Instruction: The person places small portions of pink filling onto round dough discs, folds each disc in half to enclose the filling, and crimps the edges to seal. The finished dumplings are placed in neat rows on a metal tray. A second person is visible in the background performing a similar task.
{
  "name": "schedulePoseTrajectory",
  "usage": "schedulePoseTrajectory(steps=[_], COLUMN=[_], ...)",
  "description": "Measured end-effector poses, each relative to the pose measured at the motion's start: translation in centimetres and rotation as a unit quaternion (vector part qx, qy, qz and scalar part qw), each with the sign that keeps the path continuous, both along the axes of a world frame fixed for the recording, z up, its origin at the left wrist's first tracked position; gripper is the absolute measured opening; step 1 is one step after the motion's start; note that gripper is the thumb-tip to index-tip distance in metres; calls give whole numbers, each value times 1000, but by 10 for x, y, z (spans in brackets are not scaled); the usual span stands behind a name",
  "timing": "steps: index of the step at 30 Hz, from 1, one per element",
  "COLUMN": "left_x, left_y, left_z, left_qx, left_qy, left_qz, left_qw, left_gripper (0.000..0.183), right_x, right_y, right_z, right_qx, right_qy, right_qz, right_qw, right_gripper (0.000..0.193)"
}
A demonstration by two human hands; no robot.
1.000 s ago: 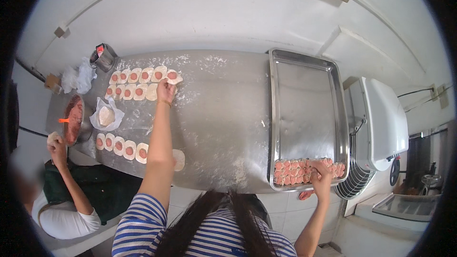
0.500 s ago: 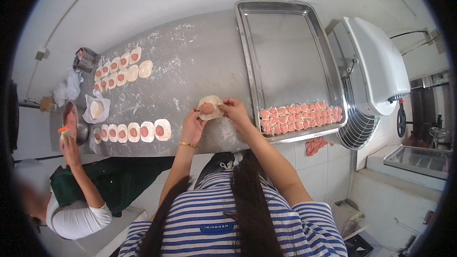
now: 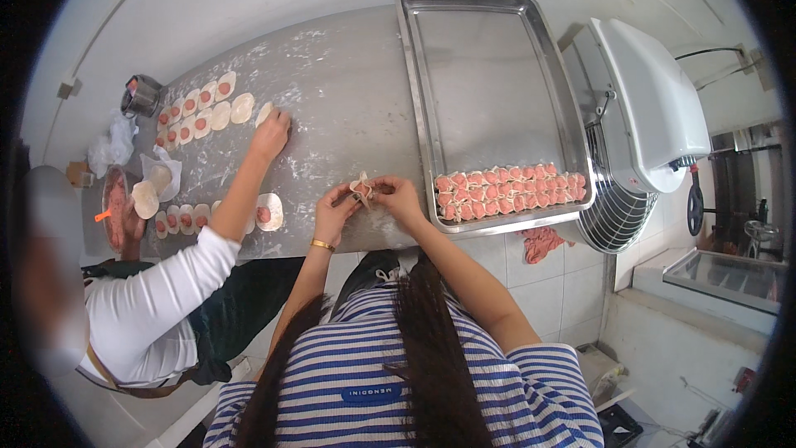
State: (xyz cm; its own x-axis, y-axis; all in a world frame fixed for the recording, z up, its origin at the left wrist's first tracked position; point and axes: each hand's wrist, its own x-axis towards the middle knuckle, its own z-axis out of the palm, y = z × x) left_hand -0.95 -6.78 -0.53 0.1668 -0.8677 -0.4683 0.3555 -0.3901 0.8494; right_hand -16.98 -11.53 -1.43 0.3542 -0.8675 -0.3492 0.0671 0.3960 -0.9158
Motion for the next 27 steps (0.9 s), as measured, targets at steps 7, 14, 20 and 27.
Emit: schedulePoseTrajectory(steps=[7, 14, 20, 27], left_x=[-2, -13, -13, -15], left_y=[1, 4, 7, 8], left_z=[-1, 25, 34, 3], left_qx=[-54, -78, -67, -210], left_qy=[-31, 74, 60, -347], left_qz=[6, 34, 8, -36], left_qw=[998, 994, 996, 913], left_gripper=[11, 22, 26, 14], right_x=[-8, -15, -23, -25], right_y=[-9, -8, -15, -8], right_z=[18, 35, 28, 39], right_qx=[56, 2, -36, -135], right_qy=[-109, -100, 27, 131], right_qz=[-22, 1, 59, 107], right_qw=[992, 995, 997, 976], right_gripper=[28, 32, 31, 31])
